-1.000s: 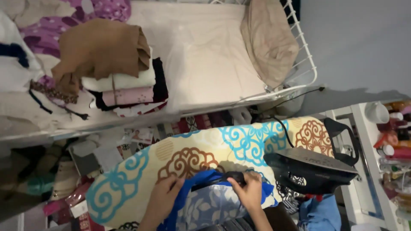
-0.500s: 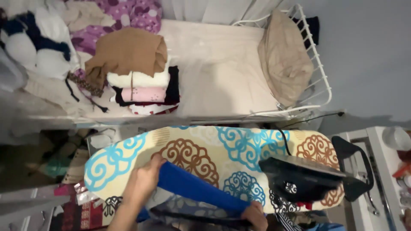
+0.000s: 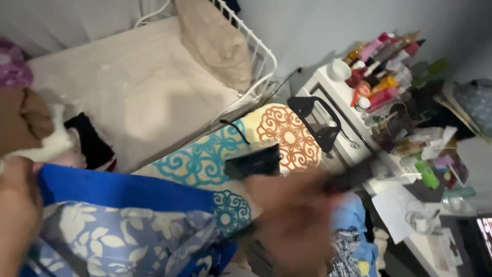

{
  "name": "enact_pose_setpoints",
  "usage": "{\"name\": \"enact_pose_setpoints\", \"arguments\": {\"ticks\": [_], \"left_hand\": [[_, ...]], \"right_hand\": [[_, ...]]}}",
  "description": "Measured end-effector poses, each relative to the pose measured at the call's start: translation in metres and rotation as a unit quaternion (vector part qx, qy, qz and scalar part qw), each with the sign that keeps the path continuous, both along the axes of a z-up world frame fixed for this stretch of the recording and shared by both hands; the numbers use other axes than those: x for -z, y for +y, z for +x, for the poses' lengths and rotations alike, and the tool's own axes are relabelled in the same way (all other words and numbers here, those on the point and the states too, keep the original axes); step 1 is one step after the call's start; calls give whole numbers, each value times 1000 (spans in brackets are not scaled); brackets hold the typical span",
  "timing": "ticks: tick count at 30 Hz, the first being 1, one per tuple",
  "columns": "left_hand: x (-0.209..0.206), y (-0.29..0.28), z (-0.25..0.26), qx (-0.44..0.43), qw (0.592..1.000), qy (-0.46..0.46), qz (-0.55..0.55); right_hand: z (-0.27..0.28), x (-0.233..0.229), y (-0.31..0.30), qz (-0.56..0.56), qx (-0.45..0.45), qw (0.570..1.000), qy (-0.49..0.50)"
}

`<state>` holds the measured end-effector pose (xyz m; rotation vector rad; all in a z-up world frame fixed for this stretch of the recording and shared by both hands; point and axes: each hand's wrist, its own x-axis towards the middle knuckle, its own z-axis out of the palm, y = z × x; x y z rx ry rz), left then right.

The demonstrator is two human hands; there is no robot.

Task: The recorder irons a blue floral shirt on an ironing board and places it on a hanger.

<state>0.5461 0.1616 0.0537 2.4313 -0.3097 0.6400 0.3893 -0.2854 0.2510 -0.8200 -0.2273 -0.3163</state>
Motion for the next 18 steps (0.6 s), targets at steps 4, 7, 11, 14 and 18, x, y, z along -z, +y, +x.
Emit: {"name": "enact_pose_setpoints", "arguments": {"ticks": [4,7,11,14,18], "left_hand": [[-63,-57,-9,-146,964,141,173],[-25,-42,-20,-145,964,177,132],[-33,-59,-42,-129,955,266,3],[-47,-74,-58,-139,952,274,-4],[-48,-95,-92,-179,938,296,-19]], "right_hand": [[-25,1,-111,-21,300,954,2],[-14,103,-187,-368,456,786,196],[34,287,-264,-717,398,500,279],[72,323,-264,-762,351,505,201],[73,289,-231,-825,302,448,167]]}}
